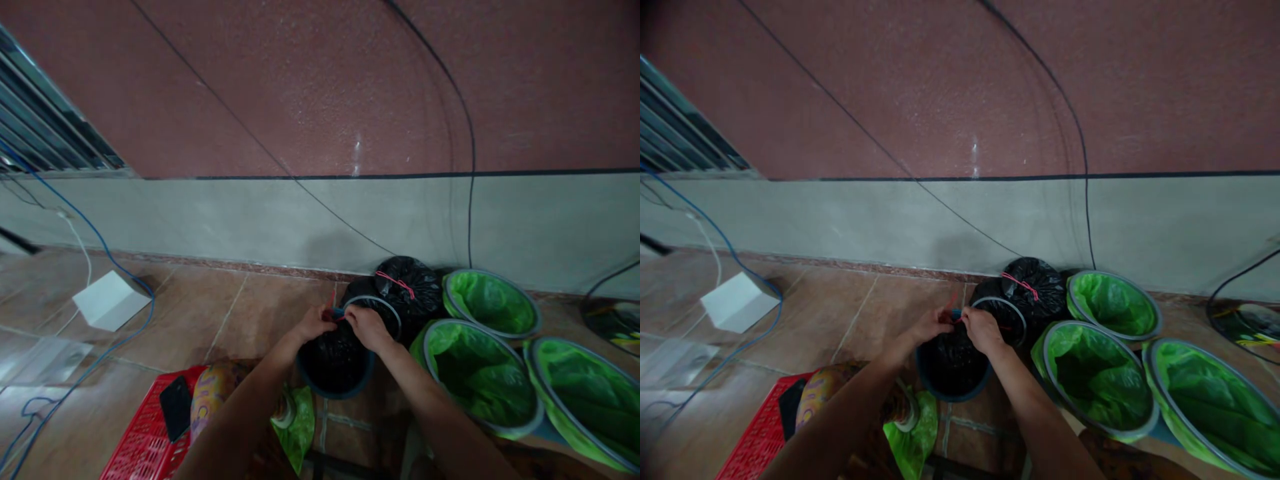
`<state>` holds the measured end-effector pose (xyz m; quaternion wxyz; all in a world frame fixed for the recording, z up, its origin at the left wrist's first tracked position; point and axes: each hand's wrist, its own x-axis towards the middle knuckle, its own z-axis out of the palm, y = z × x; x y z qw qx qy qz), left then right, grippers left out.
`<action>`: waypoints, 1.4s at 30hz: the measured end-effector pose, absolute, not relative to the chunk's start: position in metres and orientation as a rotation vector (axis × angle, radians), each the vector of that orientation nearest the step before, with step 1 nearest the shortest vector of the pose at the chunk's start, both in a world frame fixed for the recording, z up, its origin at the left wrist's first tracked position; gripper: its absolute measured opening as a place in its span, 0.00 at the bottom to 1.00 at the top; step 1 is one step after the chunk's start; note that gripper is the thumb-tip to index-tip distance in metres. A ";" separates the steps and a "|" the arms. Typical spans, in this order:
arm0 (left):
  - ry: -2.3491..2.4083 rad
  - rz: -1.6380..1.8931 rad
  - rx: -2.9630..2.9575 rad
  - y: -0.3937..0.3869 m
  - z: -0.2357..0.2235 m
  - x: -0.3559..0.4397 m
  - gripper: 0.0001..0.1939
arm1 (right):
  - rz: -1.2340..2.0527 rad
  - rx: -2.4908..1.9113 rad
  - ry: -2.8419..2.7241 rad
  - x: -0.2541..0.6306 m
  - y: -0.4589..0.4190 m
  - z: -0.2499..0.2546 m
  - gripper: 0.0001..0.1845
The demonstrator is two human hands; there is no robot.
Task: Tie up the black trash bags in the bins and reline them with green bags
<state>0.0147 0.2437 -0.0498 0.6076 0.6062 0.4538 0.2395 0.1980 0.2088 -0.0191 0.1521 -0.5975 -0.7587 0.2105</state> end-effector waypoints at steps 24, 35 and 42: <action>1.168 0.338 2.032 0.248 -0.059 0.016 0.18 | 1.025 -1.455 -1.884 0.180 0.226 -0.072 0.20; 1.229 0.597 1.040 0.246 -0.061 0.022 0.06 | 0.938 -1.616 -1.801 0.191 0.214 -0.065 0.11; 1.327 0.468 1.736 0.246 -0.049 0.025 0.02 | 0.850 -1.734 -1.769 0.193 0.214 -0.083 0.12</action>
